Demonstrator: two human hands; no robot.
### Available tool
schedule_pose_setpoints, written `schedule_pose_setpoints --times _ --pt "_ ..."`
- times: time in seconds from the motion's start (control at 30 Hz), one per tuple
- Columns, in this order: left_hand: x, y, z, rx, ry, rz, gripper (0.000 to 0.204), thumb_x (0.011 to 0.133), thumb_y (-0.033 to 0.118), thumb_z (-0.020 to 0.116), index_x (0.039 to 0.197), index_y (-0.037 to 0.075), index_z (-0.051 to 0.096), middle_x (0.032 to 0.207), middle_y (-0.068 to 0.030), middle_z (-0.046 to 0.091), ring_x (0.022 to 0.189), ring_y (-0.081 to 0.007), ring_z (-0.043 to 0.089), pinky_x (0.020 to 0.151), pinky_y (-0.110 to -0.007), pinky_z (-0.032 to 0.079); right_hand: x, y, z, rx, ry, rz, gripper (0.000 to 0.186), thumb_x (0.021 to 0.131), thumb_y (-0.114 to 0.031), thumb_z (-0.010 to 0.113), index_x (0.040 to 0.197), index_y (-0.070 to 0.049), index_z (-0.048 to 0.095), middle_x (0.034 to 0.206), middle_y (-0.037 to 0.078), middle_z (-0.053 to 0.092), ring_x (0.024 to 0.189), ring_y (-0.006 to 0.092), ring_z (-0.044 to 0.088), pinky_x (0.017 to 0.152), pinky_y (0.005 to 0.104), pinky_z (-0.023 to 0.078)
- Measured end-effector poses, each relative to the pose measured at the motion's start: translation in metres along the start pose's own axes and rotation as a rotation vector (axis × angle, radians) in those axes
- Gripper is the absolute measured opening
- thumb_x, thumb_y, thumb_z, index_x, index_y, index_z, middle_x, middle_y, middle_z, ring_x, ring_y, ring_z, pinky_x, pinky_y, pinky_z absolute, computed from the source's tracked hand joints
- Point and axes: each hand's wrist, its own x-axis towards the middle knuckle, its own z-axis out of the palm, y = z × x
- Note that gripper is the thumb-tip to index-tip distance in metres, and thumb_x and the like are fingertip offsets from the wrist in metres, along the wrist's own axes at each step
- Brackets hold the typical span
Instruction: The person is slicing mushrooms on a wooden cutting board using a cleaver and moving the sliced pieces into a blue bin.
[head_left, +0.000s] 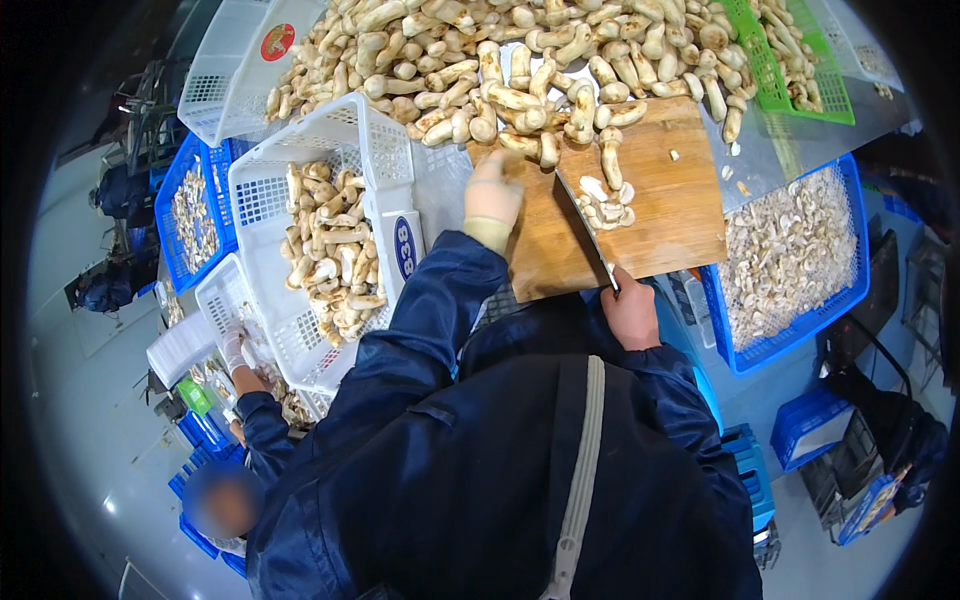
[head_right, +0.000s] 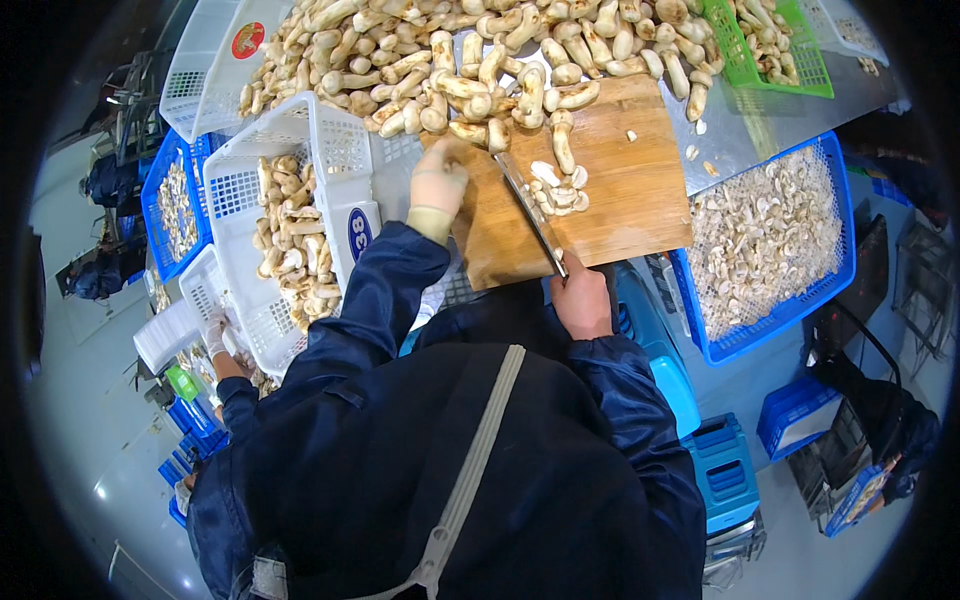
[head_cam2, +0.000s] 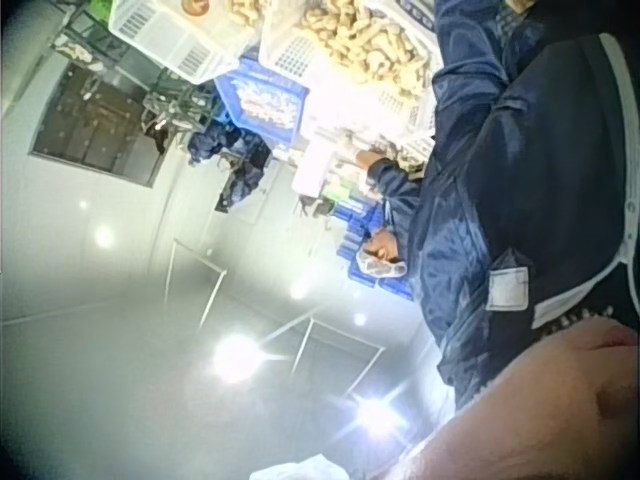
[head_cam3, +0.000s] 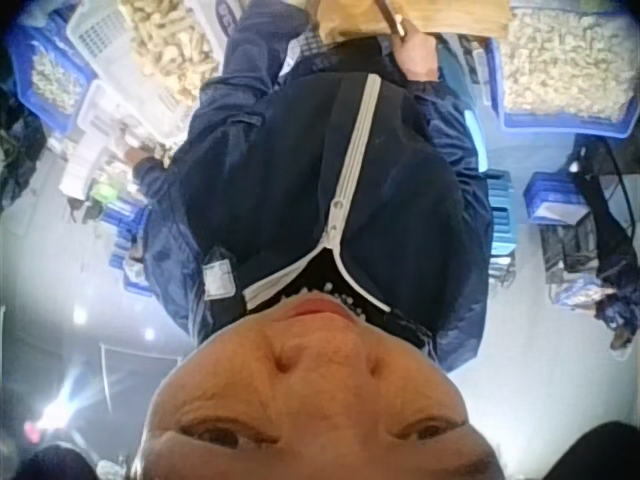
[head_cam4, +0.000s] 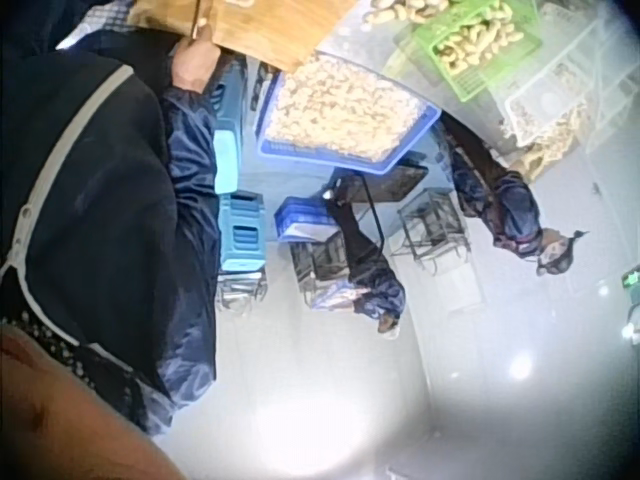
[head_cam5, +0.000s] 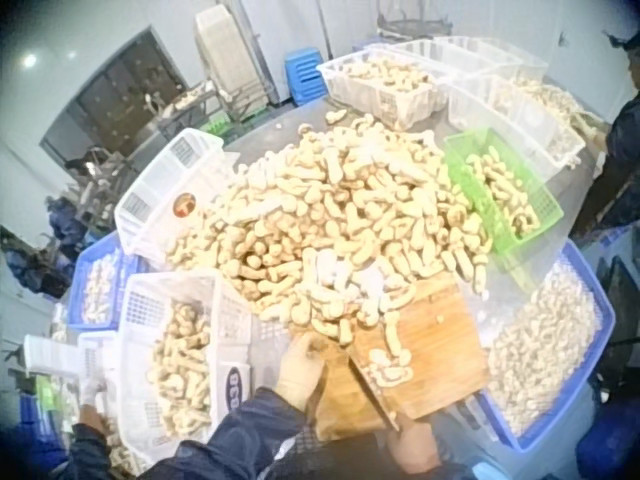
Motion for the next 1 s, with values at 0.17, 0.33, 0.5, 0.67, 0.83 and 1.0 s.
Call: schedule_pose_setpoints --times 0.17,0.33,0.5,0.67,0.83,1.0 --pt "0.022 0.028 0.009 0.419 -0.193 0.393 0.050 0.072 0.013 0.062 0.119 0.010 0.047 0.110 -0.0161 0.052 0.100 -0.0324 0.053 0.082 -0.038 0.045 -0.006 0.007 0.002 0.113 0.094 0.001 0.021 0.074 -0.008 0.054 0.093 -0.002 0.059 0.066 0.025 0.055 0.062 0.0393 0.057 0.055 0.0427 0.045" --pt "0.009 0.044 -0.003 0.512 -0.440 0.294 0.063 0.067 0.023 0.071 0.122 0.008 0.045 0.107 -0.0142 0.052 0.096 -0.0317 0.055 0.079 -0.036 0.047 -0.014 0.020 -0.002 0.380 0.159 0.098 0.023 0.074 -0.009 0.054 0.095 0.000 0.060 0.058 0.021 0.052 0.047 0.0308 0.053 0.048 0.0339 0.042" --pt "-0.033 -0.006 0.004 -0.781 -0.367 -0.059 0.061 0.071 0.002 0.070 0.124 0.010 0.041 0.103 -0.0054 0.052 0.096 -0.0160 0.055 0.075 -0.026 0.047 -0.011 0.012 -0.005 0.373 0.133 0.095 0.026 0.074 -0.010 0.055 0.097 -0.001 0.061 0.057 0.020 0.053 0.046 0.0289 0.053 0.049 0.0352 0.042" --pt "-0.070 -0.022 -0.018 -0.790 -0.293 -0.221 0.060 0.070 -0.006 0.066 0.123 0.007 0.040 0.094 -0.0080 0.053 0.068 -0.0124 0.053 0.058 -0.024 0.047 -0.011 -0.007 -0.012 0.162 -0.025 0.012 0.023 0.074 -0.010 0.054 0.094 -0.001 0.061 0.060 0.023 0.054 0.054 0.0354 0.056 0.051 0.0390 0.043" --pt "-0.088 -0.032 -0.028 -0.564 -0.325 -0.493 0.051 0.074 0.000 0.064 0.120 -0.001 0.042 0.102 -0.0149 0.058 0.078 -0.0130 0.059 0.062 -0.022 0.047 -0.009 -0.020 -0.007 0.137 -0.146 -0.007 0.020 0.073 -0.009 0.053 0.090 0.001 0.059 0.067 0.026 0.055 0.065 0.0397 0.057 0.058 0.0426 0.045" --pt "-0.091 -0.018 -0.019 -0.553 -0.198 -0.487 0.052 0.071 0.005 0.068 0.117 -0.005 0.044 0.086 -0.0091 0.062 0.079 -0.0154 0.060 0.069 -0.022 0.047 -0.007 -0.022 -0.001 0.099 -0.144 -0.102 0.016 0.072 -0.006 0.052 0.084 0.002 0.057 0.072 0.027 0.055 0.071 0.0418 0.056 0.064 0.0452 0.046"
